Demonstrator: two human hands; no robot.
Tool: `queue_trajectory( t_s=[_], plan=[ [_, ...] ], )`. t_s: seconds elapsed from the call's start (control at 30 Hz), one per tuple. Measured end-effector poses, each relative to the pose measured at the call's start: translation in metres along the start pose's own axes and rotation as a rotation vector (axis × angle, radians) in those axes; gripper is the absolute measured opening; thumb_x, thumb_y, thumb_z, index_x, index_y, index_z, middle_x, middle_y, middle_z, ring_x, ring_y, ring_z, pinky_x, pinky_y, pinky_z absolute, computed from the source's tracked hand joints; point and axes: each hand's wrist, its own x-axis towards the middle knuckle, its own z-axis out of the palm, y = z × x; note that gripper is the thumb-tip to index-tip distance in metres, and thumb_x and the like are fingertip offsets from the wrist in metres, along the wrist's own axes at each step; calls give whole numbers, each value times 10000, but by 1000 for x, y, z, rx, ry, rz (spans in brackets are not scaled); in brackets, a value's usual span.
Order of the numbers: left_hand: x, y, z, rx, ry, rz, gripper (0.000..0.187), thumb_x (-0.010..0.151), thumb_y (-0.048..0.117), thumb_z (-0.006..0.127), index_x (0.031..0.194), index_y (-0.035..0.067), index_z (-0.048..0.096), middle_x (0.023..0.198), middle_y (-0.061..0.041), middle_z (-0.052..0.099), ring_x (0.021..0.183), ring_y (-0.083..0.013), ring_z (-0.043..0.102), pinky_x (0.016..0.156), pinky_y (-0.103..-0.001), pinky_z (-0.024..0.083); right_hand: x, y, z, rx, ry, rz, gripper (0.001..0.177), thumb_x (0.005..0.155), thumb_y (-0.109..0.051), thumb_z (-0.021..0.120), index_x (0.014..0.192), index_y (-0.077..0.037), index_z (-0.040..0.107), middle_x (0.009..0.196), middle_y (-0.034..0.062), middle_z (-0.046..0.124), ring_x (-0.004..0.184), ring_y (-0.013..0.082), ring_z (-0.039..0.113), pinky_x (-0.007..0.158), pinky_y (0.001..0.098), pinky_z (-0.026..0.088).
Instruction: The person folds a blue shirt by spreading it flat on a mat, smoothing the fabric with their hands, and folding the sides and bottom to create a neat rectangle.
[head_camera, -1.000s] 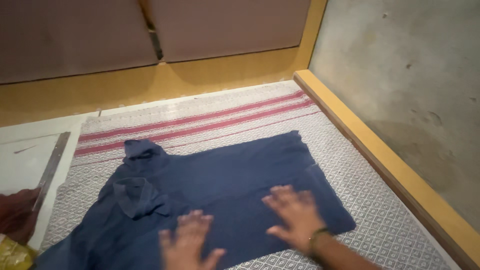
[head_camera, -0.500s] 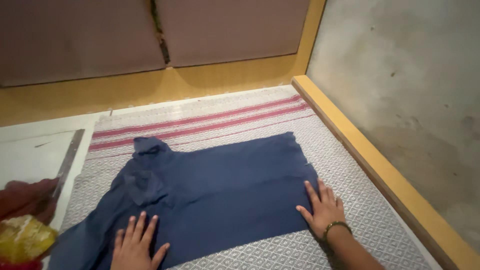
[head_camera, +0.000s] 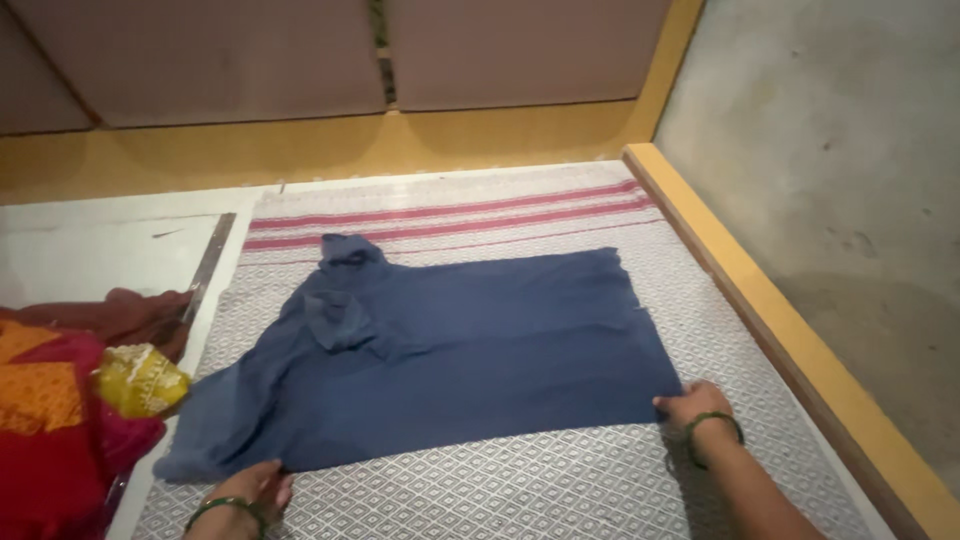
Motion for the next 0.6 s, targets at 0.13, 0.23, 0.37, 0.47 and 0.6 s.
queue_trajectory(
  t_s=[0.13,0.23,0.37,0.47,0.6],
  plan=[
    [-1,-4,-1,100,-70,96,376,924,184,766,1165,-65,621,1015,-184,695,855,-288,654,615,-334,528,26,17,11,194,-130,104,505,774,-292,875,1129,58,790,1007,187,798,955,320,771,906,409,563],
    [-14,7,4,8,2,126,440,919,225,812,1204,-25,591,986,-145,674,782,-267,600,577,-342,507,43,25,13,344,-91,28,483,787,-212,876,1126,97,727,990,218,798,899,323,763,810,415,583],
    [-47,17,17,-186,-46,180,343,924,254,713,1199,81,604,1044,-86,703,819,-237,702,596,-348,572,35,28,17,699,-245,18,690,856,11,794,1439,-185,482,1212,213,679,958,377,761,699,494,675],
    [-55,25,21,-76,-61,145,420,926,378,758,1237,134,616,1068,-62,685,854,-255,668,629,-356,534,30,25,15,599,-280,-147,592,801,68,689,1315,-225,695,1414,-26,601,1079,268,691,735,495,670],
    [-41,35,7,-161,-47,135,426,898,331,755,1265,177,603,1114,-38,690,912,-244,679,663,-400,558,48,34,10,142,-168,-500,596,812,-8,767,1327,-306,734,1276,66,758,1140,211,749,998,324,581]
  ],
)
